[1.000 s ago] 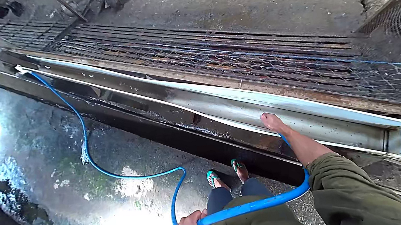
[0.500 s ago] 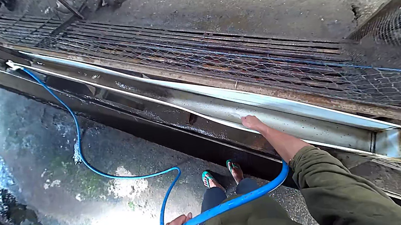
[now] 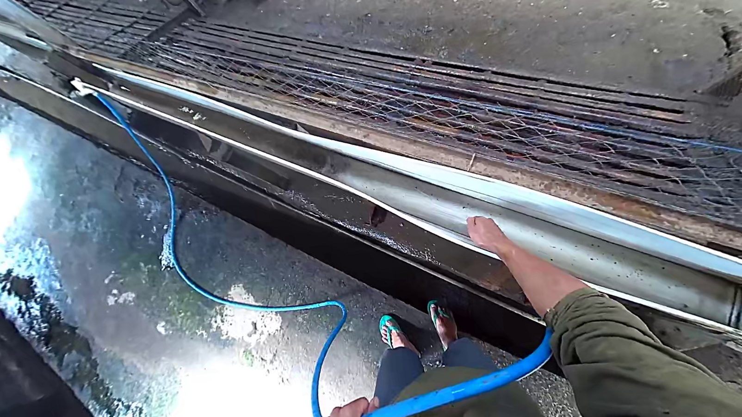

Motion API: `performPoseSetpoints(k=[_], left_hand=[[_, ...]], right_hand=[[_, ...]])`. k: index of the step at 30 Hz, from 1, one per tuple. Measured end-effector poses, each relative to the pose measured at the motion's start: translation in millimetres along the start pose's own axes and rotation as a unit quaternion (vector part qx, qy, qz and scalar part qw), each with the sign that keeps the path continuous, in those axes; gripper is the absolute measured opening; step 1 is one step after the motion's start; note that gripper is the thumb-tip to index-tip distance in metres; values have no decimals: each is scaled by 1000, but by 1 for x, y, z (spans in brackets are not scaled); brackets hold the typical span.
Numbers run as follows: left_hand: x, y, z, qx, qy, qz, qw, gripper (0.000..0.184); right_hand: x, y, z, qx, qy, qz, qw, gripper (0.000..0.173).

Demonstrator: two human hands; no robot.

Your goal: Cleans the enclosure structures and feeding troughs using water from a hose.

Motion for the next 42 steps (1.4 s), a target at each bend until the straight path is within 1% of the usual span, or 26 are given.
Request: performPoseSetpoints(k=[2, 8, 10, 15, 18, 25, 30, 34, 39, 42], left_hand=[[-2, 1, 0, -5, 6, -4, 1000, 47], [-5, 3, 8, 6, 18, -7, 1000, 49], [-6, 3, 9, 7, 22, -5, 1000, 49], [-10, 4, 9, 18, 22, 7, 1000, 50], [-11, 5, 8, 19, 22, 9, 1000, 49], [-4, 4, 9, 18, 26, -4, 999, 48], [-4, 4, 7, 14, 18, -2, 1000, 48], [-6, 4, 5, 10, 16, -1, 1000, 49], [-2, 3, 8, 6, 22, -20, 1000, 49], [-1, 3, 10, 9, 22, -19, 1000, 49]], right_hand=[[-3, 0, 2, 9, 8, 11, 1000, 63], [5, 2, -3, -4, -7, -17, 1000, 62], [4, 2, -2, -3, 0, -10, 1000, 62], [-7, 3, 8, 31, 30, 32, 999, 62], [-7, 2, 8, 40, 28, 35, 998, 61], [4, 3, 0, 15, -4, -3, 1000, 62], [-6, 3, 6, 18, 14, 30, 999, 61], [-9, 3, 8, 33, 17, 37, 999, 61], [-2, 4, 2, 6, 3, 19, 1000, 62], [-5, 1, 3, 5, 13, 33, 999, 61]])
Point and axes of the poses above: each hand's wrist, its own y-axis towards the middle knuckle, its own x-axis out of the palm, z = x × y, the point moved 10 cm from there along y, towards the middle knuckle, and after that the axes turned 8 degrees about -x, right-handed, at the moved point
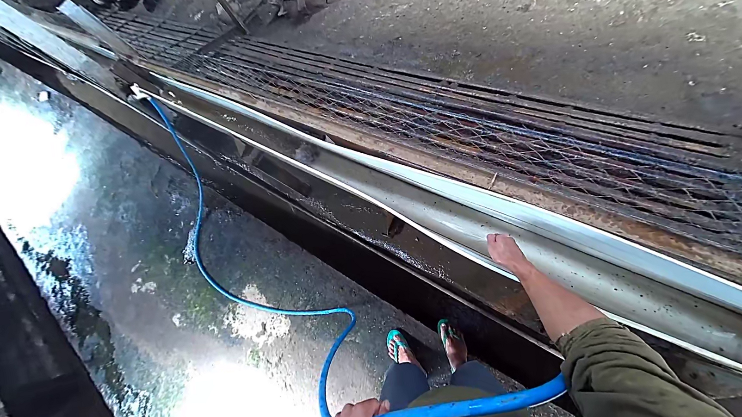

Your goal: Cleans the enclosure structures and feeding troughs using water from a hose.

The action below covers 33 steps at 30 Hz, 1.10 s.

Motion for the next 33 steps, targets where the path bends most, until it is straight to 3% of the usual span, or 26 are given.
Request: performPoseSetpoints(k=[5, 13, 33], left_hand=[[-4, -1, -2, -1, -10, 6, 1000, 49], [0, -1, 2, 0, -2, -6, 1000, 47], [-7, 0, 5, 3, 5, -13, 1000, 45]], right_hand=[[-10, -4, 3, 25, 26, 30, 999, 61], [3, 2, -1, -8, -11, -6, 1000, 61], [-4, -3, 0, 2, 24, 23, 999, 60]])
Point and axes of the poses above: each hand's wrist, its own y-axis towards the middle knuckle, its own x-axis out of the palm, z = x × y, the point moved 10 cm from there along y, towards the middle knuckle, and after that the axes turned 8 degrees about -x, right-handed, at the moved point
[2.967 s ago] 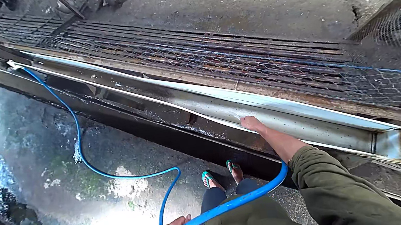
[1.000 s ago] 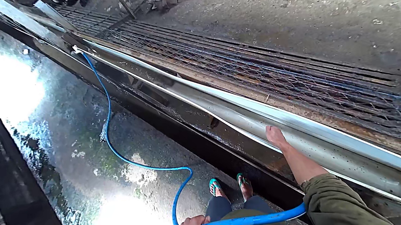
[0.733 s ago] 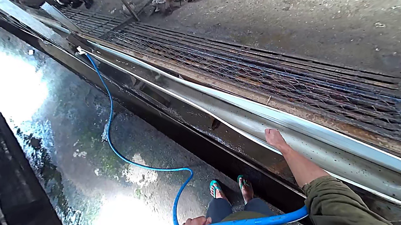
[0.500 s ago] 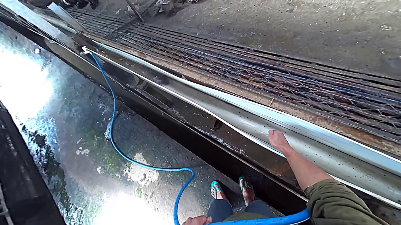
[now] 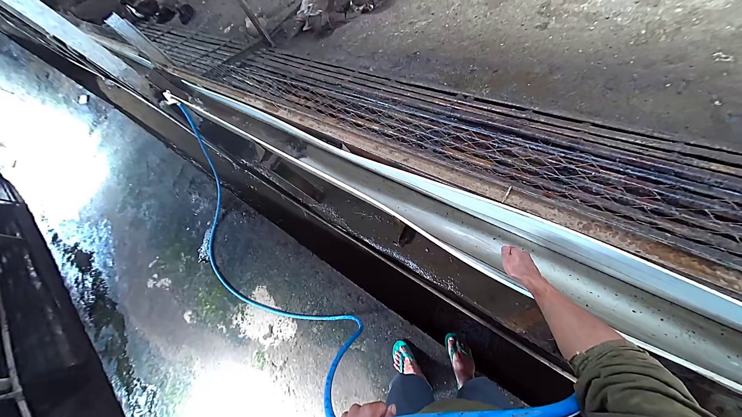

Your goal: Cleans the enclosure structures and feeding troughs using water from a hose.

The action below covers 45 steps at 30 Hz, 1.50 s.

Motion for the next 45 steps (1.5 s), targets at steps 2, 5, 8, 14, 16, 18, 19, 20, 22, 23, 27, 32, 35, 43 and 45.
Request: performPoseSetpoints(k=[2, 5, 8, 14, 16, 18, 19, 20, 22, 23, 27, 32, 35, 43, 45], left_hand=[[-1, 0, 0, 4, 0, 4, 1000, 46], [-1, 0, -2, 0, -3, 2, 1000, 47], [0, -1, -1, -2, -5, -2, 1000, 47], [3, -2, -1, -1, -6, -3, 1000, 47], [3, -2, -1, 0, -5, -4, 1000, 47], [2, -2, -2, 1, -9, 0, 1000, 47], [2, -2, -2, 1, -10, 1, 1000, 47], [2, -3, -3, 2, -12, 1, 1000, 47], [4, -3, -3, 2, -12, 0, 1000, 46], [5, -2, -3, 1, -13, -1, 1000, 46], [7, -2, -1, 3, -13, -3, 1000, 45], [4, -4, 0, 9, -18, 5, 1000, 46], [3, -5, -1, 6, -15, 5, 1000, 46], [7, -4, 0, 3, -12, -7, 1000, 47], [8, -4, 1, 4, -11, -7, 1000, 47]], right_hand=[[-5, -2, 1, 11, 7, 9, 1000, 60], [-5, -3, 0, 13, -2, 5, 1000, 61], [0, -2, -2, 1, -18, -8, 1000, 61], [3, 0, -4, -16, -24, -7, 1000, 61], [-1, 0, -1, -3, -13, 4, 1000, 60], [-4, -1, 1, 7, -1, 12, 1000, 61], [-5, -2, 1, 7, 3, 17, 1000, 61], [-5, -3, 0, 6, 2, 18, 1000, 62], [-4, -3, -1, 1, -5, 11, 1000, 62], [-2, -2, -2, -1, -11, 5, 1000, 62], [2, -2, -4, -15, -21, -2, 1000, 60], [-4, -4, -3, -7, -2, 19, 1000, 60], [-6, -3, -1, 1, 2, 23, 1000, 60], [0, -4, -7, -20, -19, 3, 1000, 60], [-1, -5, -7, -21, -20, 8, 1000, 60]])
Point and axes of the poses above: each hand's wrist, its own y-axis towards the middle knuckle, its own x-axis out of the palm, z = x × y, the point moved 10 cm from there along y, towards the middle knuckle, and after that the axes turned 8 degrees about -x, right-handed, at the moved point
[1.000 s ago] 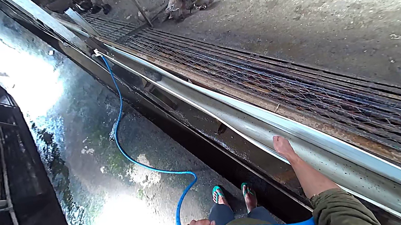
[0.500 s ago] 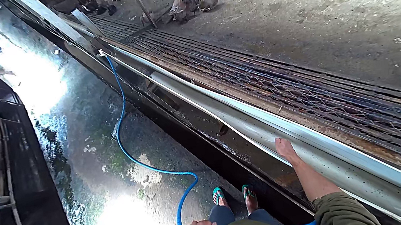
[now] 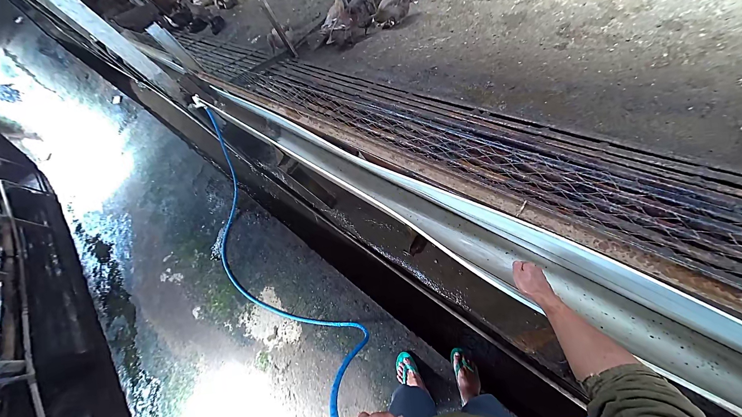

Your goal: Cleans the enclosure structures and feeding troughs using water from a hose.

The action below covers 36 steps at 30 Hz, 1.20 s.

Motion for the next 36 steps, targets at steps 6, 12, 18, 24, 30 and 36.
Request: performPoseSetpoints(k=[6, 12, 18, 24, 30, 36], left_hand=[[-2, 0, -1, 3, 2, -2, 1000, 45], [-2, 0, 1, 1, 8, -9, 1000, 48], [-2, 1, 1, -1, 5, -8, 1000, 48], [-5, 0, 0, -1, 7, -7, 1000, 48], [-2, 0, 3, 11, 6, -6, 1000, 48], [-2, -1, 2, 10, 6, -5, 1000, 48]], right_hand=[[-6, -1, 3, 15, 21, 21, 999, 60], [0, 0, 1, 7, 3, -1, 1000, 61], [-1, -3, 0, -5, 8, 7, 1000, 59], [-5, -1, 5, 13, 19, 19, 1000, 61], [0, -2, -2, -5, 0, 1, 1000, 59], [-3, -3, 2, 4, 20, 16, 1000, 60]])
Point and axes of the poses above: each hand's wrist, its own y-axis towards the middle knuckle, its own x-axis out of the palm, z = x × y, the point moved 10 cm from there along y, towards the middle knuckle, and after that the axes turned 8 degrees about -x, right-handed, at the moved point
